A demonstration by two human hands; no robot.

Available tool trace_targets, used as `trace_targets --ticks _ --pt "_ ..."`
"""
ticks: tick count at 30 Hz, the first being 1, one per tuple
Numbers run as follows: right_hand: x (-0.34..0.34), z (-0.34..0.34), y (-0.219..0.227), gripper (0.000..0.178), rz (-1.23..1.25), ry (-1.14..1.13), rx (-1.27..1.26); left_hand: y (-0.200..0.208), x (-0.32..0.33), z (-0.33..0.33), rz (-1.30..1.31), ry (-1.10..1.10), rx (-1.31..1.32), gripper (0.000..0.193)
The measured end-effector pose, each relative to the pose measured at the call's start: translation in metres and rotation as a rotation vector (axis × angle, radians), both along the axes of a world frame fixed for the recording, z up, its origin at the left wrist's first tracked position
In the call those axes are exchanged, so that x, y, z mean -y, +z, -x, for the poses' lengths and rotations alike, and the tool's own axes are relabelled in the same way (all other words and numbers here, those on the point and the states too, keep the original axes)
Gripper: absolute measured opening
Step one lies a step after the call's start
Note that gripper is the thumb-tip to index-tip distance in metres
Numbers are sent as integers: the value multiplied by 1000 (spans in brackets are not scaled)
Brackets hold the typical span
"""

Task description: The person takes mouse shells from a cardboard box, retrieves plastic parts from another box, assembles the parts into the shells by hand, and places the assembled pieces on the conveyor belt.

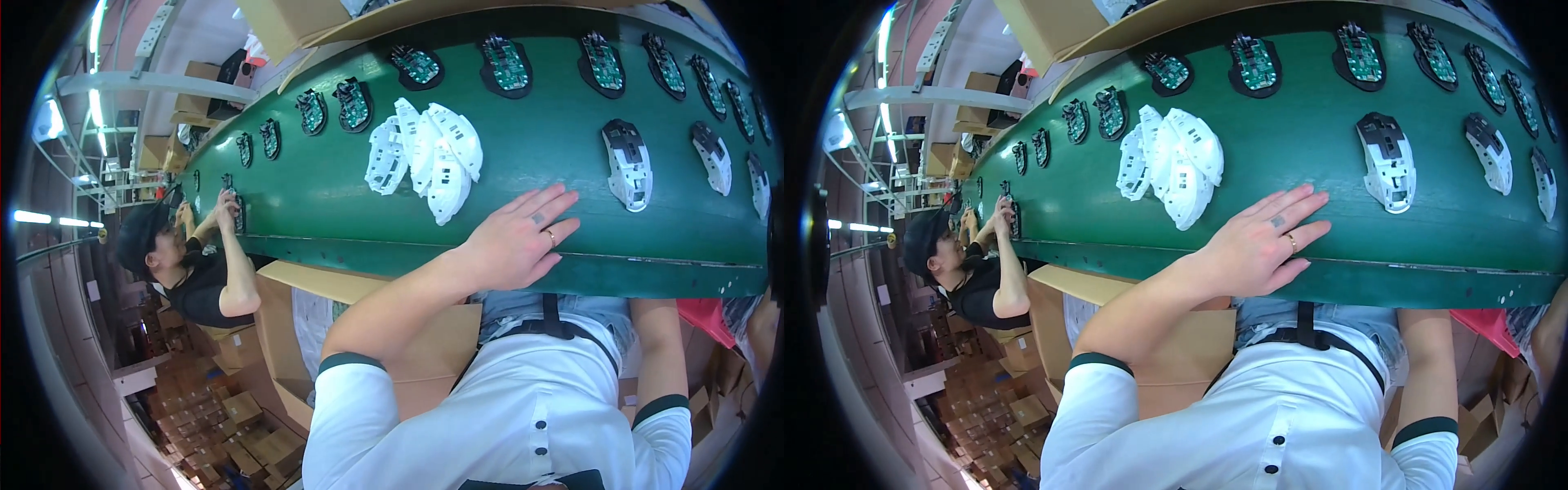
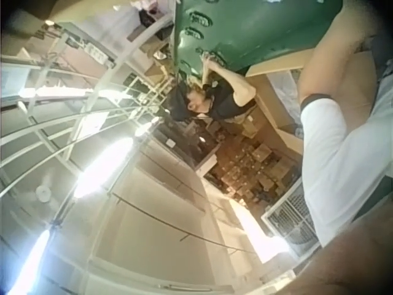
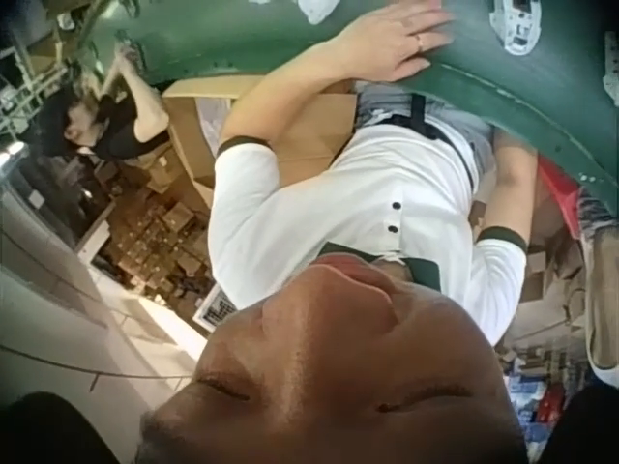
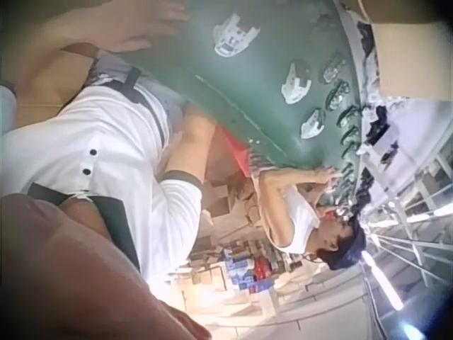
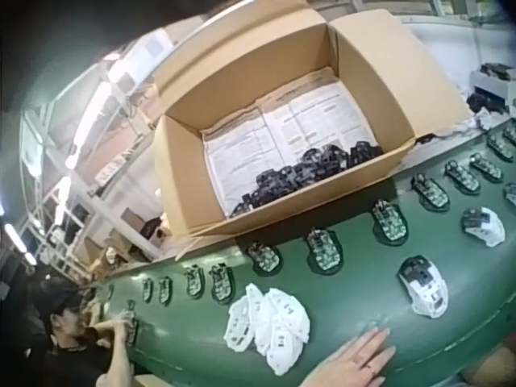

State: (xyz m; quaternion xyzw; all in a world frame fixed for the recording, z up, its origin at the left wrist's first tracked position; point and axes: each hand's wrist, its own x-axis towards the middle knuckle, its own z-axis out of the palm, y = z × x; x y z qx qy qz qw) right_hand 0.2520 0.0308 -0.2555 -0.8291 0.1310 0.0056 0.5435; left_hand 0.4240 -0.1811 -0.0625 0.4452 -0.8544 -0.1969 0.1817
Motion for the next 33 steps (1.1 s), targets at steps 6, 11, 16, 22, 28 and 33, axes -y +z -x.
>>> trace_targets --ticks 6,11,16,22,28,33 --pt "28 -7 0 44 49 108 36 0 -1 -5 119 -29 -157 42" --pt "57 -20 3 44 93 263 101 36 19 -19 624 134 -250 34" --pt "84 -1 3 44 139 269 52 62 27 -51 365 668 157 79" --pt "138 62 1 44 220 121 -98 44 29 -61 41 735 406 95" --pt "150 78 3 44 228 -33 -136 43 10 -76 117 688 381 88" --pt "130 79 4 44 173 -180 -155 44 -16 -131 181 758 441 88"
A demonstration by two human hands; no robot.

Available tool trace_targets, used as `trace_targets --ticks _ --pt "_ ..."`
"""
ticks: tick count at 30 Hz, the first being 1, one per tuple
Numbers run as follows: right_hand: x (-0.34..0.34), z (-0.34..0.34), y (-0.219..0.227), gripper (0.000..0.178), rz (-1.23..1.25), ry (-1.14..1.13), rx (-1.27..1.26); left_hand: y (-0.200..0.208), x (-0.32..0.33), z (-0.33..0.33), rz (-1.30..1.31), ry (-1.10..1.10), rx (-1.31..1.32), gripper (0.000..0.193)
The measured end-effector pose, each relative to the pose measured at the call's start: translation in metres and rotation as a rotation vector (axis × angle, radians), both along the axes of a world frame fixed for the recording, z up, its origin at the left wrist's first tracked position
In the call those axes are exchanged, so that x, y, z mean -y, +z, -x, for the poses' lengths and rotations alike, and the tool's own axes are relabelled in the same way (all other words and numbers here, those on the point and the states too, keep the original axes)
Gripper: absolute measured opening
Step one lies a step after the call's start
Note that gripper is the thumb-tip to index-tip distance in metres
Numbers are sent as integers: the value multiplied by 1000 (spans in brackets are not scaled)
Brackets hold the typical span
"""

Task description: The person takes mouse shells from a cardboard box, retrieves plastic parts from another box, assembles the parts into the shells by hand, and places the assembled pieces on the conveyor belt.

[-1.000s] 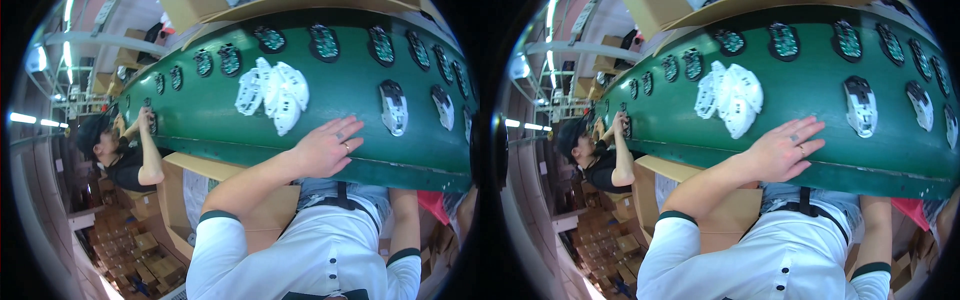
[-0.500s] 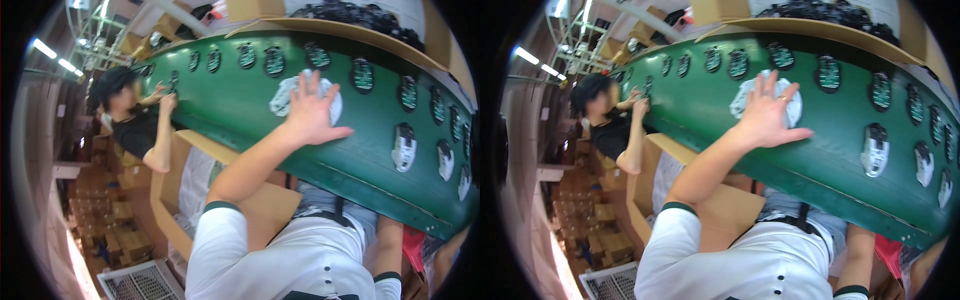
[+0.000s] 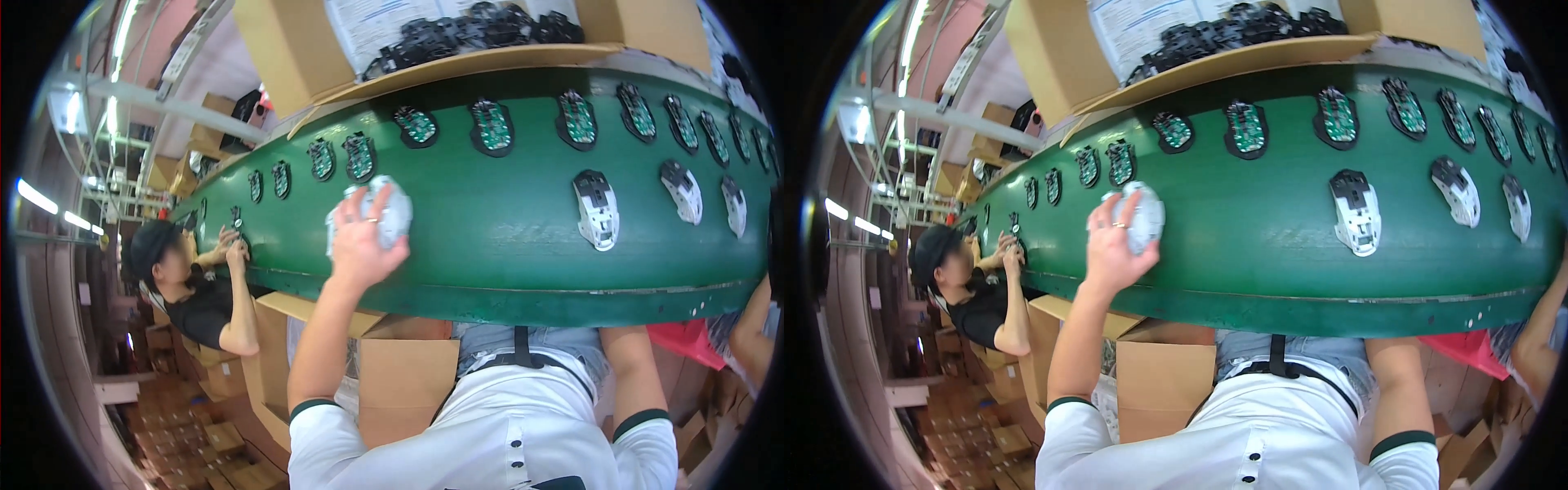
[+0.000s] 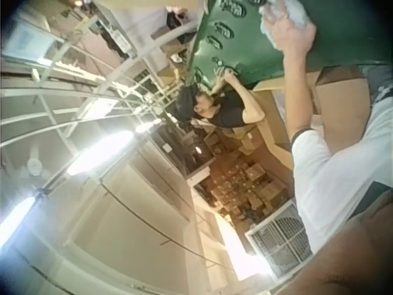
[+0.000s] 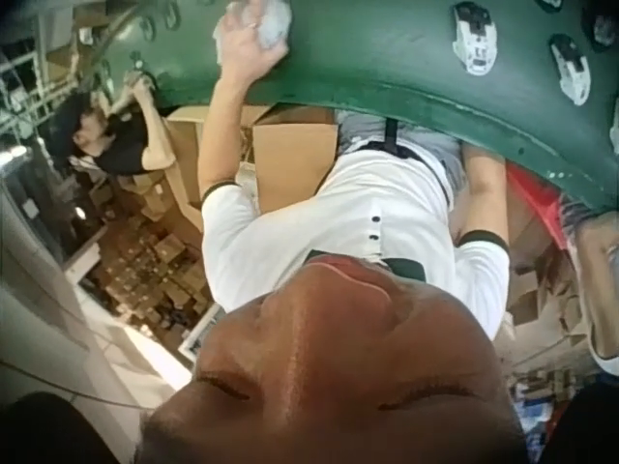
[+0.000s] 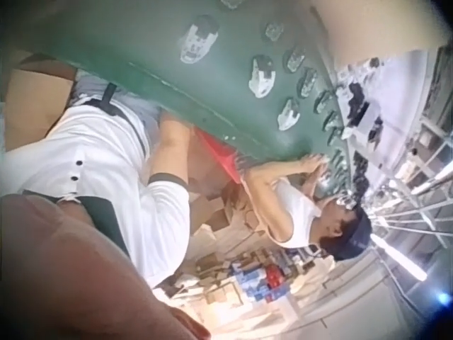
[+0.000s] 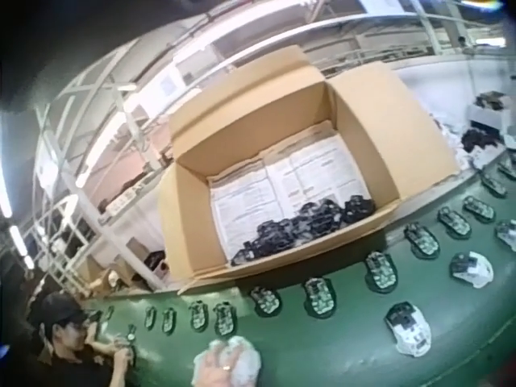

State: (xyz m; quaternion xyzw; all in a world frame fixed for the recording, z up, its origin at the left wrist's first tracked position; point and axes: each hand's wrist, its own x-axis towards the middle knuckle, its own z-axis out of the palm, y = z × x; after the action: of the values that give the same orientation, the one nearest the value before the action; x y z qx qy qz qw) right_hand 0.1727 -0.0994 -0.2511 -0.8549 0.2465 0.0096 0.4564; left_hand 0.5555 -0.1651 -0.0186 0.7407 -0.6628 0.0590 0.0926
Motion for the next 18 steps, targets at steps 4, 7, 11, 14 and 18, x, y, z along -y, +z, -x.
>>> trace_targets --ticks 4,7,11,14,18 --pt "6 7 5 44 8 -86 -8 -2 -18 -77 11 16 40 91" --pt "23 9 13 44 42 -135 -24 -2 -17 -96 -60 25 37 96" --pt "56 21 28 44 110 -180 -73 -2 -5 -70 -220 278 215 103" --pt "70 32 45 44 147 -213 -118 7 -2 -61 -246 368 159 101" --pt "84 45 65 43 180 -248 -168 12 2 -71 -228 379 69 96"
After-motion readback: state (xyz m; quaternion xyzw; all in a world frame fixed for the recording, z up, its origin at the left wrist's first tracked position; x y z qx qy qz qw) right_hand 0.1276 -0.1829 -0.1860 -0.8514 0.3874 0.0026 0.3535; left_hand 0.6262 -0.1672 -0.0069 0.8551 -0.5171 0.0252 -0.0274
